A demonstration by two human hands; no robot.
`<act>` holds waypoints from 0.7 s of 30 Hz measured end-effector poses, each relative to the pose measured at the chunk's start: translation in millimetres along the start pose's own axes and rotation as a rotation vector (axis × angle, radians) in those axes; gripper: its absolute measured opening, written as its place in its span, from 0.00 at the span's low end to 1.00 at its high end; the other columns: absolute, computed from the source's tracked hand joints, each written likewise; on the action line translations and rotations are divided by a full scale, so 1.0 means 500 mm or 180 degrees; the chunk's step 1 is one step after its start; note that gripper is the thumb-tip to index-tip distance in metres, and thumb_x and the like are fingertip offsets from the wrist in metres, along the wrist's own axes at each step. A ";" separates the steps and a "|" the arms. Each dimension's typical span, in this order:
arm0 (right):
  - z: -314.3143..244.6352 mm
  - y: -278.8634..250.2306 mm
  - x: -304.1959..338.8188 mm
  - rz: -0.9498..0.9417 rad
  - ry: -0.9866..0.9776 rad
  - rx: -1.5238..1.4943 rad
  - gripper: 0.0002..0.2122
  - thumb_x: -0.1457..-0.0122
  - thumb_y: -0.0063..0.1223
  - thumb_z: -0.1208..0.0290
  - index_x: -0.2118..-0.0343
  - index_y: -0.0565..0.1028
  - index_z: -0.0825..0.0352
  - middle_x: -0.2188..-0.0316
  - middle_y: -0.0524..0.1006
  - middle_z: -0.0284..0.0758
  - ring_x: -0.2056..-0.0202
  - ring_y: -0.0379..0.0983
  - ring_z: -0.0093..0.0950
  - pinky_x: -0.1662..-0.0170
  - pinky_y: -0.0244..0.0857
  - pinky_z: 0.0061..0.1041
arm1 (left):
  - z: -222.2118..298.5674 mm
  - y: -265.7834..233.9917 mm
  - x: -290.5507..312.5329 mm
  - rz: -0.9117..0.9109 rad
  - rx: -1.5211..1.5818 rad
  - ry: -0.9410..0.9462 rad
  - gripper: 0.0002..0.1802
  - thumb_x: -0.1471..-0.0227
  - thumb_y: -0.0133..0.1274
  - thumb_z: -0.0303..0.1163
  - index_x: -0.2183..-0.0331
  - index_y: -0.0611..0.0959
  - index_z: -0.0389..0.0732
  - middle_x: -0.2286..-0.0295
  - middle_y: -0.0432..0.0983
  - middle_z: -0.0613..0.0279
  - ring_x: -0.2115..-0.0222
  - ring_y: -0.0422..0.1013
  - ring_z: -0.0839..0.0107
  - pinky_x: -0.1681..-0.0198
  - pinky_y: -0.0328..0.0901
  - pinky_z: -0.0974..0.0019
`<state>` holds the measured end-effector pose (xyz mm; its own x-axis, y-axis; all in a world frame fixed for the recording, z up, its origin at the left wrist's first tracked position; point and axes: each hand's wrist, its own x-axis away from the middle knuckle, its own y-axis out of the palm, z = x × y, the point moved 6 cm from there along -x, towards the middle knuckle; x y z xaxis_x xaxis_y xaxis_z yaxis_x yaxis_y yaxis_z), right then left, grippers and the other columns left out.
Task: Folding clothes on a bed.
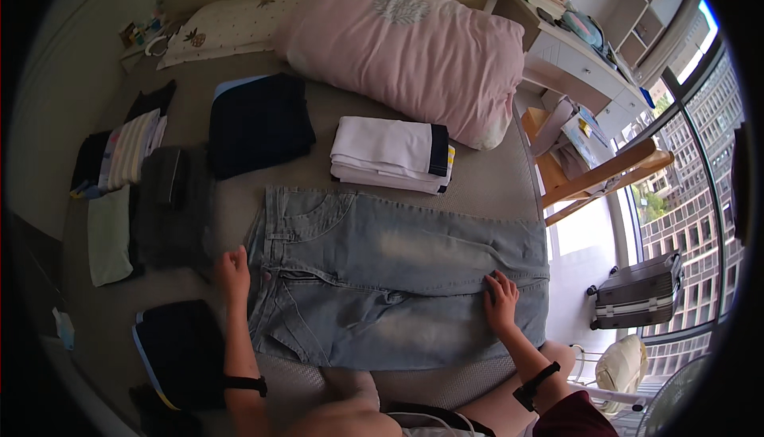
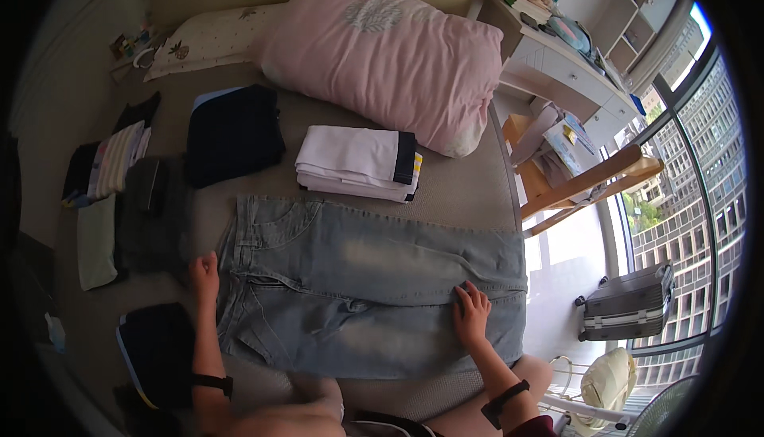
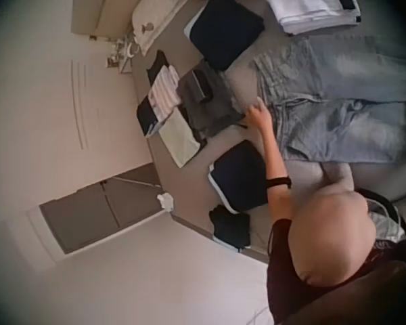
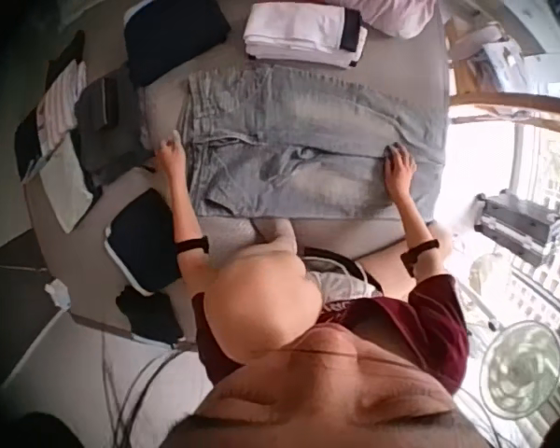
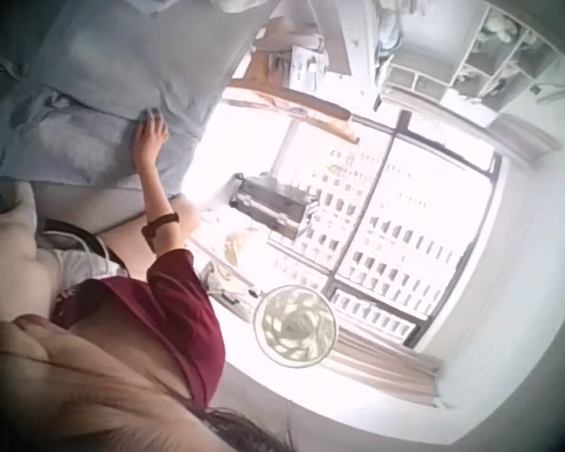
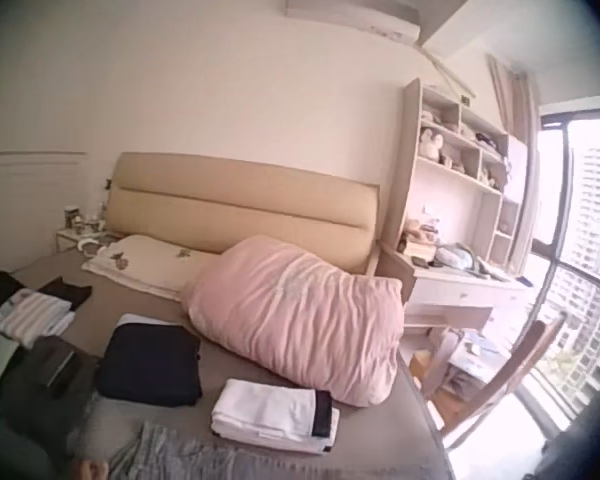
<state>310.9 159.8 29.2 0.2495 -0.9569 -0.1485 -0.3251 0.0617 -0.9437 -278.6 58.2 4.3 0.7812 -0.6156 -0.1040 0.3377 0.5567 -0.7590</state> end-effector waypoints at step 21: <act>-0.262 0.090 -0.073 -0.1694 -0.0879 0.0275 0.37 0.55 0.48 0.78 0.38 0.54 0.52 0.35 0.42 0.43 0.36 0.34 0.49 0.39 0.33 0.55 | 0.063 -0.043 -0.002 0.0222 -0.0089 0.0385 0.06 0.44 0.43 0.27 0.70 0.66 0.36 0.74 0.69 0.43 0.69 0.67 0.41 0.70 0.59 0.50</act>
<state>167.4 160.4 30.9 0.5887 -0.7544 0.2903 -0.0183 -0.3715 -0.9282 -270.1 64.6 41.1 0.7327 -0.6396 -0.2326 0.2686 0.5858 -0.7646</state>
